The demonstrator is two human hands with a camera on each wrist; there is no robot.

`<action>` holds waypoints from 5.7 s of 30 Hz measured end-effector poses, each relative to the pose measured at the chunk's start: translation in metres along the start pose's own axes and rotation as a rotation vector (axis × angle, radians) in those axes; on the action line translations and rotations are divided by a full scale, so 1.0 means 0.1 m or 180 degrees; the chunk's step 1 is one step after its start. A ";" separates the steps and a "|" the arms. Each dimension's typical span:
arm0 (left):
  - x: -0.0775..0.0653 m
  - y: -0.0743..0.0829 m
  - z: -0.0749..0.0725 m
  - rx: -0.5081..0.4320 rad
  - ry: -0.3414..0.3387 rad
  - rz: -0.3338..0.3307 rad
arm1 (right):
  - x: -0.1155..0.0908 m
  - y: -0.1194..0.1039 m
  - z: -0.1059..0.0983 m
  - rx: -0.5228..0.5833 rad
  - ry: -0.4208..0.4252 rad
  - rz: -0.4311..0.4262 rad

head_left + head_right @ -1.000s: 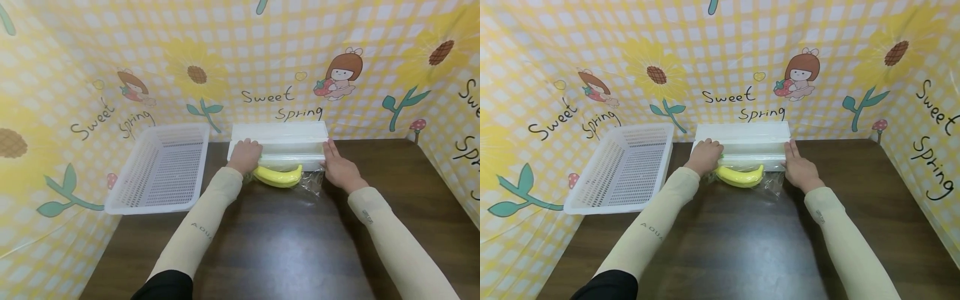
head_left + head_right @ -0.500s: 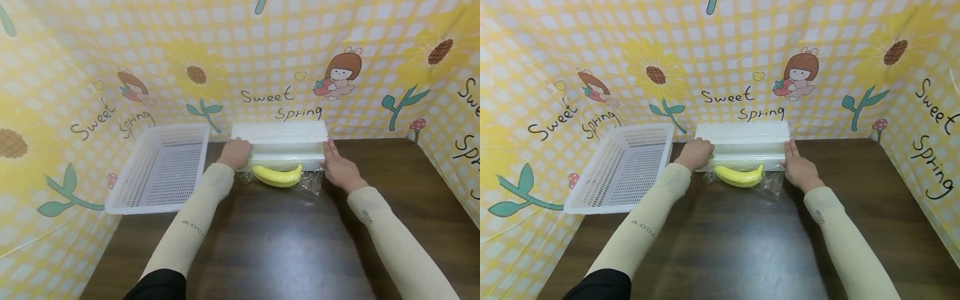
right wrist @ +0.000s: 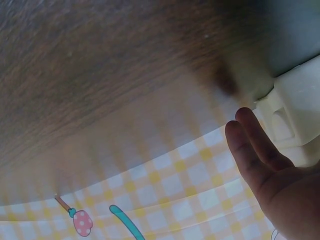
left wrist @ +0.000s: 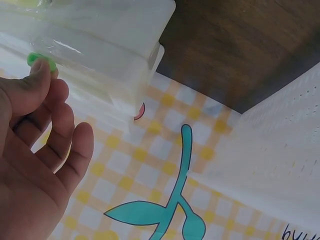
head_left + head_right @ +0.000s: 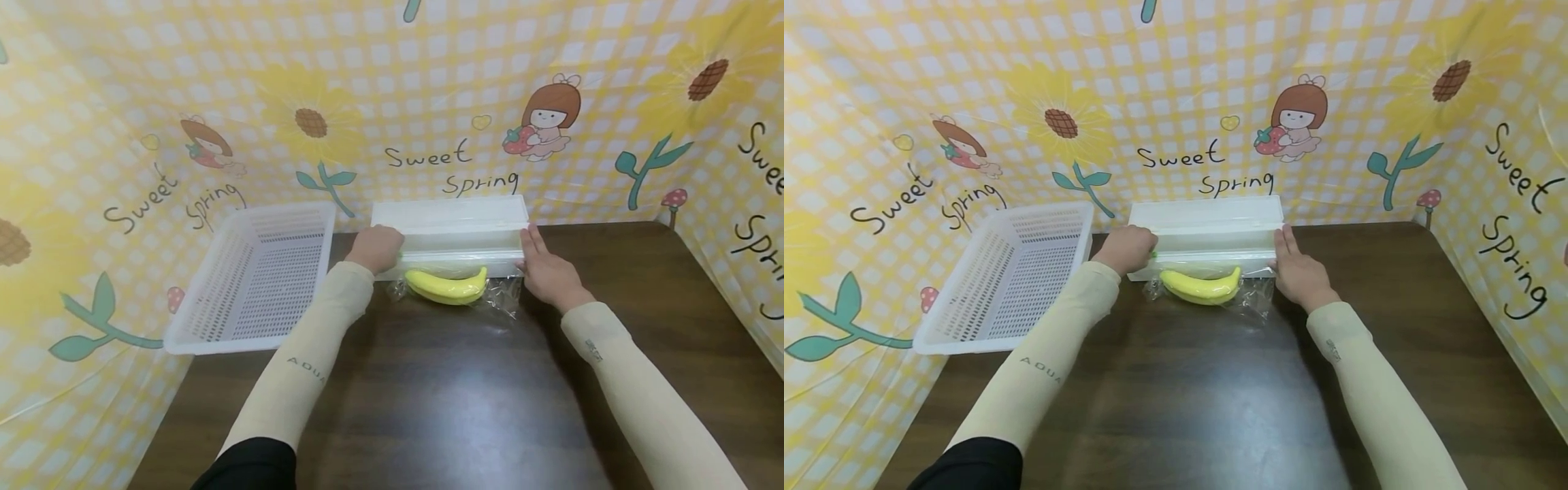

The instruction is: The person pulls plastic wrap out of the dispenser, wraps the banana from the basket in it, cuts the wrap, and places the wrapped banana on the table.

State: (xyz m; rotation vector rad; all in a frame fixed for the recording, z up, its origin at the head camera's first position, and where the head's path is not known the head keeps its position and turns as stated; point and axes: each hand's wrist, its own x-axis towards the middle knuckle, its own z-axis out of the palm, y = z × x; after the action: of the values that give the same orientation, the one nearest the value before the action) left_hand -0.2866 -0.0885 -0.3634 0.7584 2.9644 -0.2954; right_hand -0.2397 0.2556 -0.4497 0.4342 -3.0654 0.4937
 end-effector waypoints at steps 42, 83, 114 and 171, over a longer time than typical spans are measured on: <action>-0.13 -0.14 0.00 0.0525 0.0057 -0.0585 | -0.02 -0.02 -0.02 0.0053 -0.0056 -0.0020; -0.46 0.12 0.33 -0.0634 0.0371 -0.0421 | -0.22 -0.25 0.11 -0.0145 0.1823 -0.0612; -0.39 0.02 0.59 -0.0909 0.1152 0.0445 | -0.10 -0.42 0.36 -0.0693 0.1761 -0.0965; -1.24 0.22 0.95 -0.0554 0.0497 0.0480 | -0.75 -0.68 0.23 0.0292 0.0356 -0.0326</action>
State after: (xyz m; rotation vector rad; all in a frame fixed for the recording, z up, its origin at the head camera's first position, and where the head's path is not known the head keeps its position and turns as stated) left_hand -0.1654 -0.1473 -0.4464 1.0172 2.9996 0.0321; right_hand -0.1487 0.2066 -0.4542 0.5428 -2.9050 0.6336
